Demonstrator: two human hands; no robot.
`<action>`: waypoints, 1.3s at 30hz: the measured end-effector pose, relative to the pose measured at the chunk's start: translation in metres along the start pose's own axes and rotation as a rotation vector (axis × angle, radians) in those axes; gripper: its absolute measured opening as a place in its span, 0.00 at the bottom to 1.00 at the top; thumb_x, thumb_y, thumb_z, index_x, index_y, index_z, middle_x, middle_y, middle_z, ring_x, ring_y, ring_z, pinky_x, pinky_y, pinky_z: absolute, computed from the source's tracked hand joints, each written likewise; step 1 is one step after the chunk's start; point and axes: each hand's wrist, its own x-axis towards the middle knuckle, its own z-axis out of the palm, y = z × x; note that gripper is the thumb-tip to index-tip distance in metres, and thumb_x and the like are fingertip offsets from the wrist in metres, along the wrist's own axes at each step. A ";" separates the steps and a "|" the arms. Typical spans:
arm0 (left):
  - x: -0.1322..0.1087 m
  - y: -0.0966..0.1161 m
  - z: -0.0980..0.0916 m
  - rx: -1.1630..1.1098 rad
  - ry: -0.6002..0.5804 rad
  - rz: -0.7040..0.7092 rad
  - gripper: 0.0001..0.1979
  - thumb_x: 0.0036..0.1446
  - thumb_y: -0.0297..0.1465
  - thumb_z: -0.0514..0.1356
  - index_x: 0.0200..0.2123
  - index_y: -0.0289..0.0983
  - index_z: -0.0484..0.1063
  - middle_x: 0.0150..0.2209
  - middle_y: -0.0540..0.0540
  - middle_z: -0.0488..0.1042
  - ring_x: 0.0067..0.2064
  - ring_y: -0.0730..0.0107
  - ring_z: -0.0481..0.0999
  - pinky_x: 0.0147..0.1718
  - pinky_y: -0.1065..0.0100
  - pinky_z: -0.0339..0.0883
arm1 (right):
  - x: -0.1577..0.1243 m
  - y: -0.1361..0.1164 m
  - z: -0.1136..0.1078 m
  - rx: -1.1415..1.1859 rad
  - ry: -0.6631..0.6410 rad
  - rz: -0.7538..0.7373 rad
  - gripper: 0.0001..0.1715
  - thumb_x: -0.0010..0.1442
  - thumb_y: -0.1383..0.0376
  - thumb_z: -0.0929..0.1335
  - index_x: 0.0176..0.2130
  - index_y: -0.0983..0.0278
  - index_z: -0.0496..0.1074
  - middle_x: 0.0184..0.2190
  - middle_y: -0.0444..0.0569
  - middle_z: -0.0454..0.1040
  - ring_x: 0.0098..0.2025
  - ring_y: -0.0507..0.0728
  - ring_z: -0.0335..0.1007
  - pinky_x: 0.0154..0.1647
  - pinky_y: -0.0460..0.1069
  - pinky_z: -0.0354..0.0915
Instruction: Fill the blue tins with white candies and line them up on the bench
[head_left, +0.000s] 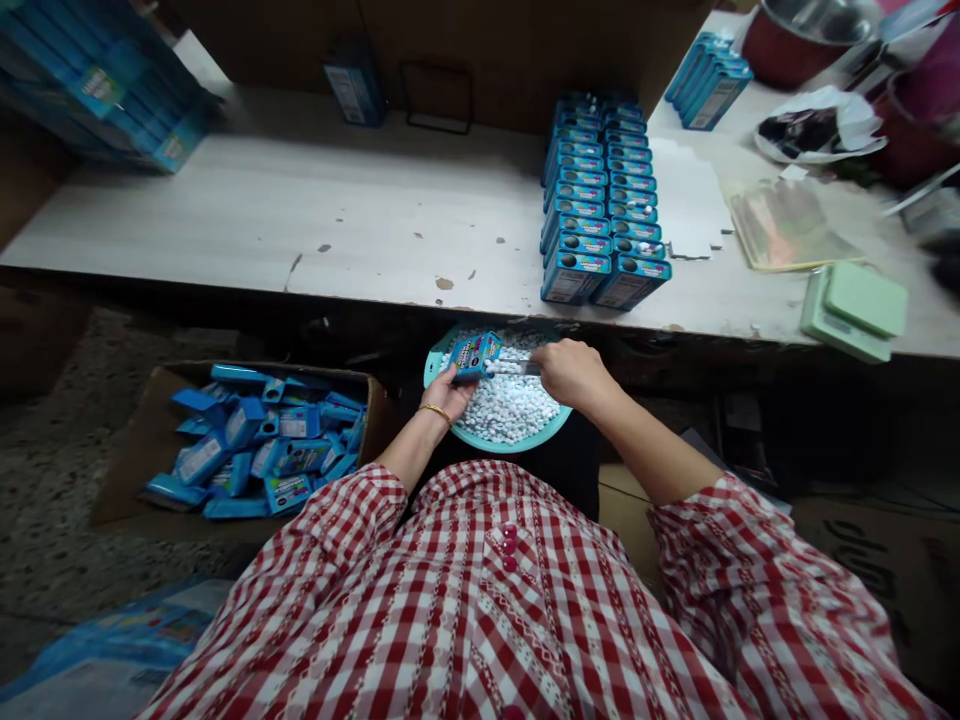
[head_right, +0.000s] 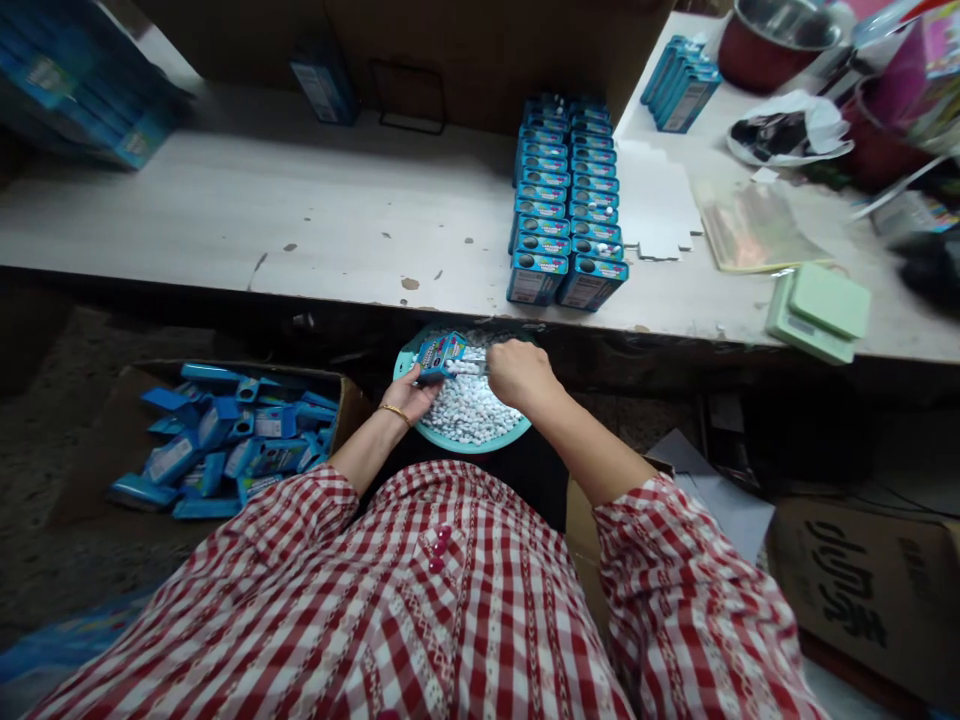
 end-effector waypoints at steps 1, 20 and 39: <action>0.000 -0.001 0.000 0.000 0.002 -0.006 0.07 0.60 0.25 0.53 0.40 0.32 0.69 0.29 0.43 0.74 0.29 0.68 0.76 0.31 0.66 0.74 | 0.000 -0.006 -0.007 -0.026 -0.015 -0.013 0.19 0.54 0.70 0.60 0.41 0.64 0.76 0.39 0.59 0.76 0.41 0.62 0.72 0.38 0.51 0.64; 0.016 0.001 -0.013 0.087 -0.024 0.012 0.10 0.59 0.24 0.54 0.44 0.35 0.68 0.34 0.43 0.75 0.32 0.68 0.77 0.35 0.62 0.74 | 0.038 0.023 0.155 0.453 0.066 0.135 0.23 0.63 0.65 0.56 0.53 0.58 0.70 0.49 0.50 0.73 0.48 0.57 0.68 0.45 0.47 0.60; -0.004 0.016 -0.013 -0.004 -0.021 0.005 0.09 0.61 0.25 0.51 0.41 0.34 0.69 0.30 0.44 0.74 0.30 0.70 0.76 0.31 0.67 0.75 | 0.015 0.058 0.104 0.875 0.244 -0.022 0.19 0.56 0.64 0.62 0.41 0.67 0.78 0.22 0.46 0.73 0.25 0.51 0.65 0.29 0.44 0.59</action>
